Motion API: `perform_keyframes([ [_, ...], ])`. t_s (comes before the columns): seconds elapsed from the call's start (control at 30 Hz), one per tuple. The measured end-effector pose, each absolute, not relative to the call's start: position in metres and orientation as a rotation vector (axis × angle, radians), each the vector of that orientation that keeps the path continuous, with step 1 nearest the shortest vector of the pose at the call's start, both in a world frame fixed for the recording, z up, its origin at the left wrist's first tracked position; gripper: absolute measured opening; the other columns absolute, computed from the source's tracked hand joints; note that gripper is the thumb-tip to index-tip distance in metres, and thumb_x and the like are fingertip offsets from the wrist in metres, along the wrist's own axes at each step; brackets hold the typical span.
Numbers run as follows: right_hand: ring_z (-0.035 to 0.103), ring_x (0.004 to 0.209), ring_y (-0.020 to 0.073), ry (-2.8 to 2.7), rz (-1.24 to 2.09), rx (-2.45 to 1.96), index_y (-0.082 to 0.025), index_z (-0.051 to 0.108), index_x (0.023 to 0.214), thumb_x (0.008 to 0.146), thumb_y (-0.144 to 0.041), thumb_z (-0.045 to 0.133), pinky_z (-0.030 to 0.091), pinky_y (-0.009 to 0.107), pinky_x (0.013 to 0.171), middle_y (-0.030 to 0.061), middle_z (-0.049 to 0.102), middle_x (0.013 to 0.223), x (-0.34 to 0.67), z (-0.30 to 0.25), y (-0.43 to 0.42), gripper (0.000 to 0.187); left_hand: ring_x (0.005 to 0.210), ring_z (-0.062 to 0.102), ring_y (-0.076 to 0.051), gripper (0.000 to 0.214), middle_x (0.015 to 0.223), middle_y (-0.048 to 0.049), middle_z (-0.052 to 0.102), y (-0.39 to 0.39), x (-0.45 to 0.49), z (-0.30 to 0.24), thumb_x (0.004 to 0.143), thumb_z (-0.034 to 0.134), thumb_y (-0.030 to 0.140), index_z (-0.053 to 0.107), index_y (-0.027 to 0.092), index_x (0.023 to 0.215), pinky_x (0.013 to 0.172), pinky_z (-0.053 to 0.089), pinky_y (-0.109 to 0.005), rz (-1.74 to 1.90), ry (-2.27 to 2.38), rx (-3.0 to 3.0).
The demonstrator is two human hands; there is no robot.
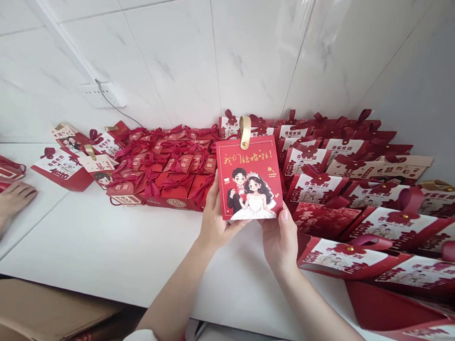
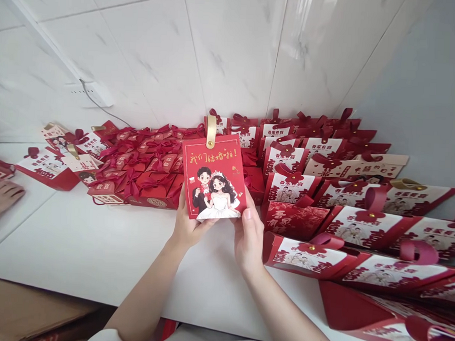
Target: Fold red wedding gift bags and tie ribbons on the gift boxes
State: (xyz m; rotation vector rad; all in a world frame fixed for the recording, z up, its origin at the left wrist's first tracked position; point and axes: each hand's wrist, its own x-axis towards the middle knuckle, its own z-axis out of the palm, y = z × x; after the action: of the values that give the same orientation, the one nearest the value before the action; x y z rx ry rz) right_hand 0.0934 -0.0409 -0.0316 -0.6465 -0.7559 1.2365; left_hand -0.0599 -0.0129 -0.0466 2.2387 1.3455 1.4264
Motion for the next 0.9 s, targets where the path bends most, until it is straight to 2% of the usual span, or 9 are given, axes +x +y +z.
perform_keyframes([
  [0.13, 0.045, 0.145, 0.0334, -0.769, 1.193, -0.646, -0.035, 0.069, 0.13, 0.095, -0.048, 0.058, 0.047, 0.053, 0.11, 0.0024, 0.051, 0.155, 0.095, -0.035, -0.041, 0.039, 0.145, 0.041, -0.041, 0.083, 0.16, -0.0142, 0.035, -0.012, -0.061, -0.053, 0.078, 0.079, 0.049, 0.042, 0.034, 0.151, 0.113, 0.043, -0.052, 1.475, 1.294, 2.199],
  [0.3, 0.043, 0.146, 0.0328, -0.766, 1.2, -0.655, -0.034, 0.069, 0.131, 0.096, -0.046, 0.055, 0.047, 0.052, 0.111, 0.0013, 0.049, 0.157, 0.095, -0.037, -0.041, 0.039, 0.139, 0.047, -0.04, 0.086, 0.155, -0.0152, 0.041, -0.012, -0.061, -0.056, 0.078, 0.078, 0.055, 0.04, 0.035, 0.152, 0.11, 0.046, -0.052, 1.481, 1.345, 2.126],
  [0.43, 0.044, 0.146, 0.0315, -0.746, 1.208, -0.612, -0.035, 0.066, 0.134, 0.097, -0.044, 0.052, 0.047, 0.049, 0.111, -0.0008, 0.048, 0.158, 0.096, -0.036, -0.04, 0.04, 0.137, 0.05, -0.039, 0.076, 0.151, -0.0153, 0.046, -0.013, -0.06, -0.051, 0.082, 0.075, 0.05, 0.044, 0.034, 0.149, 0.107, 0.049, -0.05, 1.395, 1.285, 2.161],
  [0.53, 0.051, 0.141, 0.0306, -0.706, 1.223, -0.584, -0.034, 0.063, 0.138, 0.098, -0.044, 0.048, 0.049, 0.048, 0.109, 0.0015, 0.057, 0.15, 0.097, -0.035, -0.04, 0.044, 0.139, 0.047, -0.039, 0.074, 0.149, -0.0143, 0.048, -0.013, -0.058, -0.046, 0.079, 0.078, 0.048, 0.048, 0.033, 0.145, 0.107, 0.05, -0.051, 1.355, 1.183, 2.246],
  [0.63, 0.056, 0.135, 0.0295, -0.662, 1.225, -0.577, -0.03, 0.066, 0.134, 0.097, -0.044, 0.047, 0.049, 0.046, 0.108, 0.0042, 0.065, 0.14, 0.098, -0.036, -0.039, 0.044, 0.145, 0.039, -0.042, 0.087, 0.152, -0.0148, 0.046, -0.011, -0.057, -0.045, 0.073, 0.08, 0.059, 0.044, 0.031, 0.147, 0.11, 0.047, -0.056, 1.354, 1.02, 2.283],
  [0.7, 0.056, 0.134, 0.0283, -0.643, 1.214, -0.56, -0.029, 0.067, 0.131, 0.097, -0.043, 0.046, 0.047, 0.045, 0.11, 0.0044, 0.066, 0.137, 0.098, -0.038, -0.038, 0.042, 0.146, 0.036, -0.043, 0.089, 0.153, -0.0158, 0.044, -0.01, -0.057, -0.046, 0.075, 0.072, 0.068, 0.041, 0.03, 0.15, 0.112, 0.044, -0.058, 1.363, 0.906, 2.229],
  [0.8, 0.057, 0.133, 0.0269, -0.673, 1.187, -0.55, -0.031, 0.064, 0.133, 0.098, -0.043, 0.048, 0.045, 0.045, 0.112, 0.0049, 0.065, 0.137, 0.097, -0.043, -0.036, 0.04, 0.139, 0.047, -0.042, 0.084, 0.147, -0.0178, 0.05, -0.013, -0.059, -0.051, 0.081, 0.061, 0.071, 0.04, 0.027, 0.15, 0.111, 0.044, -0.057, 1.442, 0.812, 2.049],
  [0.9, 0.056, 0.133, 0.0278, -0.746, 1.158, -0.639, -0.034, 0.056, 0.138, 0.095, -0.043, 0.057, 0.043, 0.049, 0.113, 0.006, 0.059, 0.144, 0.097, -0.051, -0.034, 0.043, 0.123, 0.062, -0.033, 0.064, 0.135, -0.0155, 0.06, -0.017, -0.062, -0.049, 0.09, 0.059, 0.058, 0.042, 0.027, 0.144, 0.1, 0.052, -0.048, 1.685, 0.858, 1.758],
])
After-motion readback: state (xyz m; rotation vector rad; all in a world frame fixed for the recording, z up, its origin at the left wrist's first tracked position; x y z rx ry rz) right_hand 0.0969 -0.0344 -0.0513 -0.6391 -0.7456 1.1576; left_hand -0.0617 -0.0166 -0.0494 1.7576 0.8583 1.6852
